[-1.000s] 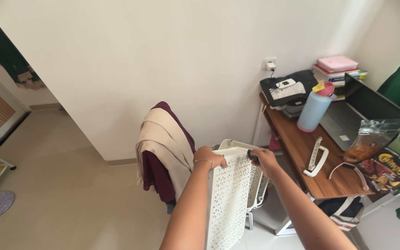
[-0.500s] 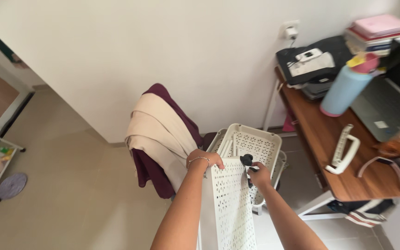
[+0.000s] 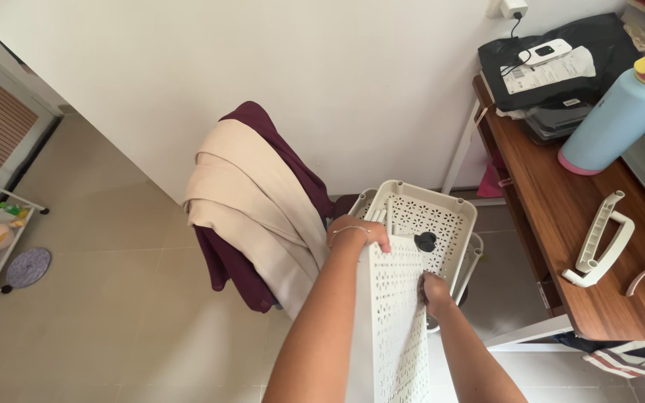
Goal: The person assembles a white perforated plastic basket by inserting four white plastic legs into the corner sockets of the basket base. The person handles the basket and legs by hand, placing the basket on the floor and inserting each leg one at a time.
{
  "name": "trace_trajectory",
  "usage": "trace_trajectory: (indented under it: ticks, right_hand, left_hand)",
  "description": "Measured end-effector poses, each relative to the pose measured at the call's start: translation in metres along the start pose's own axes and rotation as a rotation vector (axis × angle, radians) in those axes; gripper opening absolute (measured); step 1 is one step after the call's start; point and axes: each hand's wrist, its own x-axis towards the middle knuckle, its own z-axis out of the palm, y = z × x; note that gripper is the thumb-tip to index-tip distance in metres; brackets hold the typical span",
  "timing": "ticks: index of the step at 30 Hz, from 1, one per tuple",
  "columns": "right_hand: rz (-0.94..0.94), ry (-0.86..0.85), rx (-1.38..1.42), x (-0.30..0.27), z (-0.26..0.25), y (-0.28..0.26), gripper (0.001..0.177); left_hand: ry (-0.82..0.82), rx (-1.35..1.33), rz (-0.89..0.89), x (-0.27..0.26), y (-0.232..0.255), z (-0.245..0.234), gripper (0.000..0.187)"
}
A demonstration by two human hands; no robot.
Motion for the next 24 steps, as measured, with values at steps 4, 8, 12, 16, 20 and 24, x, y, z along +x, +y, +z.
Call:
trace_trajectory:
  ticks: [4,8,12,16,20,24]
  right_hand:
    - [0.013,0.009,-0.043,-0.003,-0.003,0.002,0.045]
    - [0.047,-0.027,-0.068,-0.014,0.001,-0.007,0.062]
    - [-0.028,-0.102,-0.079,-0.038,0.003,-0.05,0.075]
    - [-0.142,-0.104,-0.235,-0.065,0.009,-0.113,0.09]
    - [-0.581,-0.125,-0.526,-0.103,0.021,-0.166,0.098]
    - [-0.649,0.069,-0.827,-0.161,0.045,-0.203,0.09]
  left_hand:
    - [-0.023,0.087,0.041,-0.021,0.018,0.003,0.059]
    - [-0.039,0.128,0.062,-0.036,0.023,-0.001,0.058]
    - [-0.031,0.115,0.07,-0.034,0.017,-0.022,0.065]
    - [-0.119,-0.065,0.152,-0.027,0.003,-0.042,0.068]
    - [-0.24,-0.042,0.224,-0.023,-0.015,-0.059,0.069]
    - [-0.466,0.137,0.288,-0.027,-0.009,-0.075,0.066]
